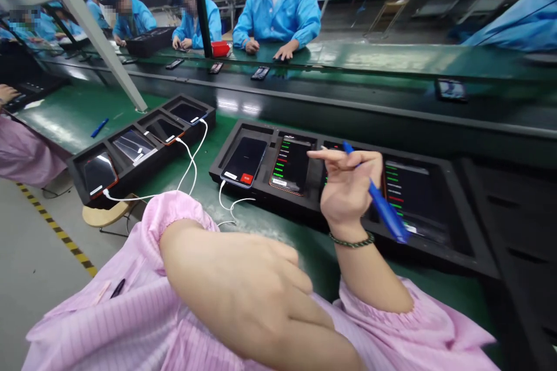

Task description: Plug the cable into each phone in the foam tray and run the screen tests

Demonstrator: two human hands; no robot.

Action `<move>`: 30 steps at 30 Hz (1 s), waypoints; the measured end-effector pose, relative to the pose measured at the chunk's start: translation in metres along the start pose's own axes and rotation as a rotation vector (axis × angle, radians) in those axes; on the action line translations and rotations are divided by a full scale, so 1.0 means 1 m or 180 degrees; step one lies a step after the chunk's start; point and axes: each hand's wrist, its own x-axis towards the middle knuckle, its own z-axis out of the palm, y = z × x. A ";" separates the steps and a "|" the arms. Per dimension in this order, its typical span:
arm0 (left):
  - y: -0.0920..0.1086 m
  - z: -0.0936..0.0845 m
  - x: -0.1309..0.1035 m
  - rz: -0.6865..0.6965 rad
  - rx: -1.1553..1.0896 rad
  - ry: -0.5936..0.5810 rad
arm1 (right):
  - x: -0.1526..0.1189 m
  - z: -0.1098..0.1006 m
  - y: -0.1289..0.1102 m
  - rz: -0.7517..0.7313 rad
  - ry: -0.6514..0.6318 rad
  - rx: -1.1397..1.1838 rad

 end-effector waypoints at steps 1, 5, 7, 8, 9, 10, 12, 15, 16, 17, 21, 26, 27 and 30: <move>-0.002 -0.004 0.001 0.0014 -0.0086 0.0061 | 0.003 -0.005 -0.001 -0.0044 0.0038 0.0028; -0.011 -0.003 -0.005 0.0259 -0.0227 0.0444 | 0.007 -0.012 -0.003 0.0086 0.0176 -0.0051; -0.011 0.004 -0.012 0.0148 -0.0150 0.0682 | 0.004 -0.007 -0.002 0.0280 0.0076 -0.0089; -0.009 0.009 -0.016 -0.0095 -0.0094 0.0826 | 0.002 -0.002 -0.001 0.0384 -0.0022 -0.0080; -0.006 0.012 -0.019 -0.0432 -0.0057 0.0974 | 0.000 0.002 0.000 0.0479 -0.0137 -0.0062; -0.002 0.015 -0.022 -0.0825 -0.0028 0.1130 | -0.003 0.007 0.000 0.0563 -0.0264 -0.0050; 0.005 0.014 -0.026 -0.1589 -0.0002 0.1338 | -0.007 0.016 0.000 0.0709 -0.0531 -0.0068; 0.009 0.001 -0.029 -0.2021 -0.0118 0.1230 | -0.008 0.021 -0.002 0.0849 -0.0796 -0.0042; 0.007 -0.004 -0.030 -0.2024 -0.0169 0.1152 | -0.006 0.020 -0.004 0.0862 -0.0786 0.0015; 0.004 -0.009 -0.031 -0.1995 -0.0224 0.1068 | -0.004 0.018 -0.006 0.0851 -0.0709 0.0083; -0.006 -0.012 -0.038 -0.2079 -0.0288 0.0936 | 0.011 0.007 -0.014 0.0727 -0.0074 0.0207; -0.002 -0.002 -0.041 -0.2389 0.0058 0.1059 | 0.007 0.001 -0.014 0.0714 0.0141 -0.0003; -0.001 -0.003 -0.040 -0.2402 0.0113 0.1078 | 0.003 0.001 -0.012 0.0684 -0.0083 -0.0104; 0.001 -0.010 -0.039 -0.2494 0.0150 0.1118 | -0.012 0.002 -0.005 0.0321 -0.1212 -0.0619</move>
